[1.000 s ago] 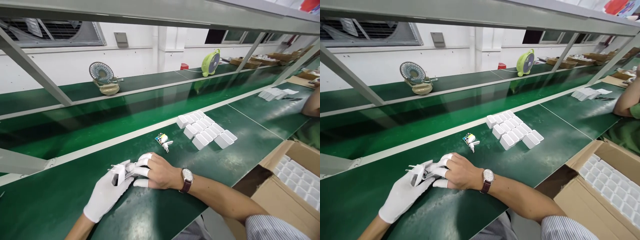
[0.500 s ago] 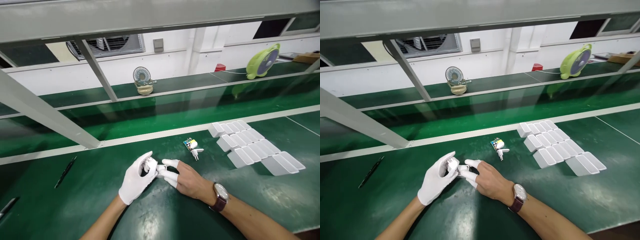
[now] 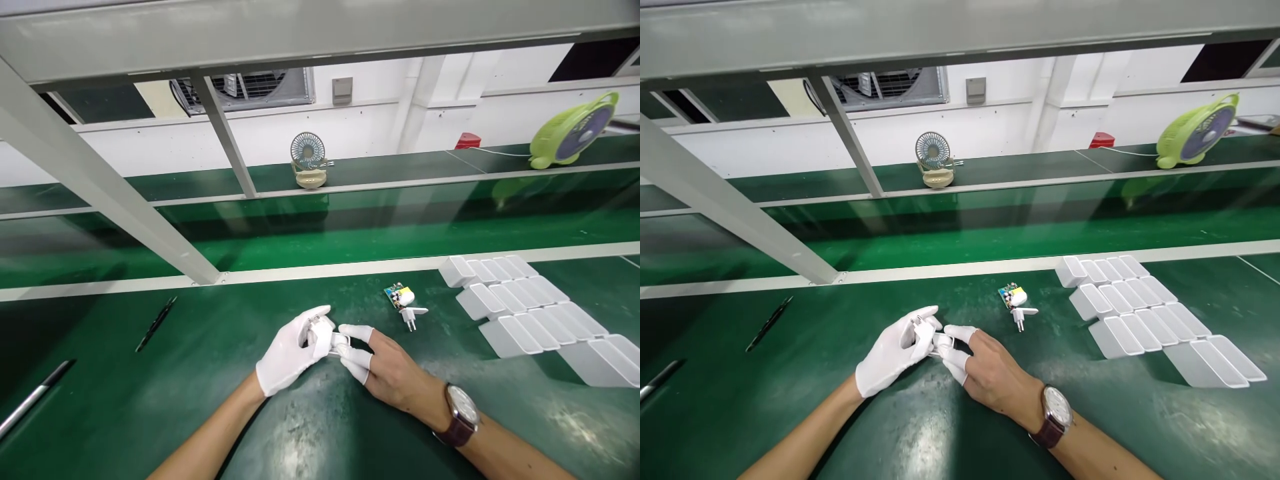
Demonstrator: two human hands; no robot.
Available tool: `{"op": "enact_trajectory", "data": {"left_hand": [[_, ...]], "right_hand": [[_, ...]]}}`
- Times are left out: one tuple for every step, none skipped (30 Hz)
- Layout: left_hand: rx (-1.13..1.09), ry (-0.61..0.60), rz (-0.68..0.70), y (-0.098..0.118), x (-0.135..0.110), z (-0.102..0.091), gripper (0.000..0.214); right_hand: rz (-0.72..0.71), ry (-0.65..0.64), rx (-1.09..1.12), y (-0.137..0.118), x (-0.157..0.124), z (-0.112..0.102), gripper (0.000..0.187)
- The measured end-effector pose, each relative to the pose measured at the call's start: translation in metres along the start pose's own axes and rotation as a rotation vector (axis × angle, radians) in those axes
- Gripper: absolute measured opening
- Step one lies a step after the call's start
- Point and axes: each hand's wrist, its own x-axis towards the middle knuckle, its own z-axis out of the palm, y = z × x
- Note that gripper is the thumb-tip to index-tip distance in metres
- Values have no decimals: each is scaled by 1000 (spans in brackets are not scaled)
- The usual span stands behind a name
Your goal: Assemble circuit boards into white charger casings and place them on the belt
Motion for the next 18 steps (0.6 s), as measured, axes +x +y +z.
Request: {"op": "enact_trajectory", "data": {"left_hand": [[-2, -8, -3, 2, 0, 1, 61], [-7, -12, -9, 4, 0, 2, 60], [-21, -15, -17, 6, -1, 3, 60], [-42, -18, -23, 7, 0, 3, 59], [-66, -25, -26, 8, 0, 4, 60], [-86, -38, -23, 8, 0, 4, 60], [-98, -52, -12, 8, 0, 3, 61], [-100, -63, 4, 7, 0, 2, 63], [-92, -70, 20, 6, 1, 0, 64], [-82, -72, 32, 4, 1, -2, 64], [-78, -72, 40, 3, 1, -4, 66], [-79, -80, 40, 2, 1, -6, 68], [-91, -101, 34, 1, 1, -8, 73], [-117, -135, 25, 0, 1, -9, 80], [-155, -172, 18, -1, 0, -10, 88], [-195, -206, 20, -1, 0, -11, 95], [-224, -228, 30, -2, -1, -11, 99], [-239, -230, 50, -2, -1, -11, 99]], "right_hand": [[-1, 6, 3, 0, 0, 0, 33], [-1, 12, 5, -1, 1, 0, 32], [-3, 18, 7, -1, 1, 1, 32], [-7, 22, 12, -2, 1, 1, 32], [-13, 29, 18, -2, 2, 2, 34], [-19, 43, 25, -2, 2, 3, 36], [-27, 59, 31, -2, 2, 4, 39], [-34, 73, 34, -2, 3, 6, 41], [-38, 86, 32, -2, 3, 7, 43], [-38, 94, 23, -2, 3, 9, 44], [-35, 96, 7, -3, 3, 10, 45], [-32, 88, -12, -3, 3, 11, 46], [-32, 76, -34, -3, 3, 12, 46], [-34, 61, -54, -3, 3, 13, 46], [-38, 46, -67, -3, 3, 13, 45], [-43, 35, -74, -3, 3, 14, 44], [-50, 28, -73, -2, 3, 14, 43], [-56, 27, -64, -2, 3, 15, 43]]}}
